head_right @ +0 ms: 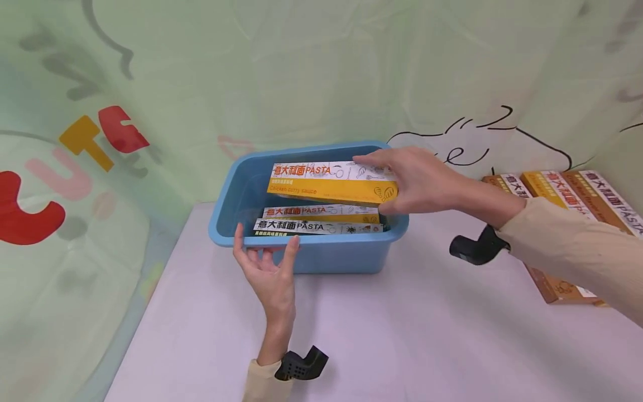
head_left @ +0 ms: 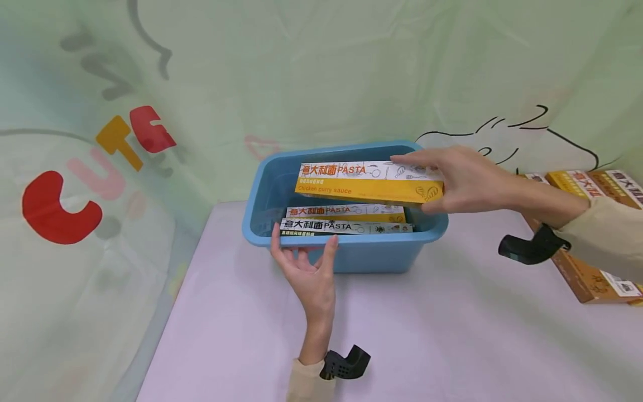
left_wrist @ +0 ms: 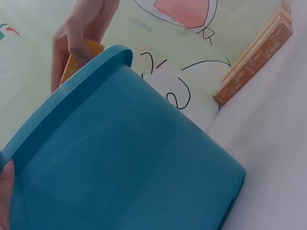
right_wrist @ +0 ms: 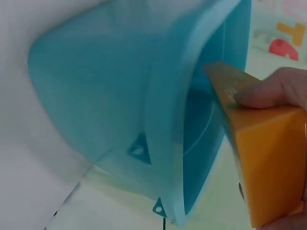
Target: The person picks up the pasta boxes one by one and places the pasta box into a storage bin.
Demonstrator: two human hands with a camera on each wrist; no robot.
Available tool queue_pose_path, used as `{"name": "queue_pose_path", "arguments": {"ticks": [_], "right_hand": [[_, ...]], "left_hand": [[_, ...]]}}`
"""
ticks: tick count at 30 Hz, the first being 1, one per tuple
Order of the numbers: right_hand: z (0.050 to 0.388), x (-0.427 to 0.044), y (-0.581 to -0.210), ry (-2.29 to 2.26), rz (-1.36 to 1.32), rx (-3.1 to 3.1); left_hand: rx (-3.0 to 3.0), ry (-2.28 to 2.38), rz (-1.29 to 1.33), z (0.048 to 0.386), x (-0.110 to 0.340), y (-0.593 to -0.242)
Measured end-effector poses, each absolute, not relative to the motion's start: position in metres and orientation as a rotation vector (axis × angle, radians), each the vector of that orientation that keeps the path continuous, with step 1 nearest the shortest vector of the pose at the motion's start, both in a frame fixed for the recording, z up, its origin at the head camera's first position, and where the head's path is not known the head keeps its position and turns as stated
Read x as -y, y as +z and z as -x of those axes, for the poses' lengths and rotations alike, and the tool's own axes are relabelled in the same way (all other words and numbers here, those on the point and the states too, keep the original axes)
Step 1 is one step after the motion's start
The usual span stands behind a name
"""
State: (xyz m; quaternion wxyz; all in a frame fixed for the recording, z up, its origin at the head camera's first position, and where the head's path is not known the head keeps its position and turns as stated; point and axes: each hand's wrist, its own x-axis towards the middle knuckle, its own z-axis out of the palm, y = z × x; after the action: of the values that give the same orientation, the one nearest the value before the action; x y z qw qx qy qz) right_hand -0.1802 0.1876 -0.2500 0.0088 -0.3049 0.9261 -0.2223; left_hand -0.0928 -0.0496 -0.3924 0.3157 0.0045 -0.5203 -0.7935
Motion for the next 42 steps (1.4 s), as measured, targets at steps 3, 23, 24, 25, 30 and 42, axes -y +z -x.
{"name": "queue_pose_path", "arguments": {"ticks": [3, 23, 24, 25, 30, 42], "right_hand": [[0.191, -0.180, -0.250, -0.655, 0.970, -2.848], [0.244, -0.117, -0.246, -0.550, 0.977, -2.522], [0.247, -0.116, -0.247, -0.556, 0.974, -2.507], [0.250, -0.116, -0.247, -0.562, 0.970, -2.491], [0.263, -0.118, -0.251, -0.572, 0.952, -2.460], [0.274, -0.128, -0.261, -0.608, 0.988, -2.406]], "left_hand": [[1.370, -2.101, -0.024, 0.091, 0.050, -0.392], [1.349, -2.091, -0.009, 0.089, 0.053, -0.393], [1.348, -2.094, -0.008, 0.089, 0.052, -0.393], [1.348, -2.095, -0.007, 0.089, 0.052, -0.393], [1.348, -2.089, -0.013, 0.088, 0.052, -0.393], [1.341, -2.090, -0.021, 0.088, 0.052, -0.394]]}}
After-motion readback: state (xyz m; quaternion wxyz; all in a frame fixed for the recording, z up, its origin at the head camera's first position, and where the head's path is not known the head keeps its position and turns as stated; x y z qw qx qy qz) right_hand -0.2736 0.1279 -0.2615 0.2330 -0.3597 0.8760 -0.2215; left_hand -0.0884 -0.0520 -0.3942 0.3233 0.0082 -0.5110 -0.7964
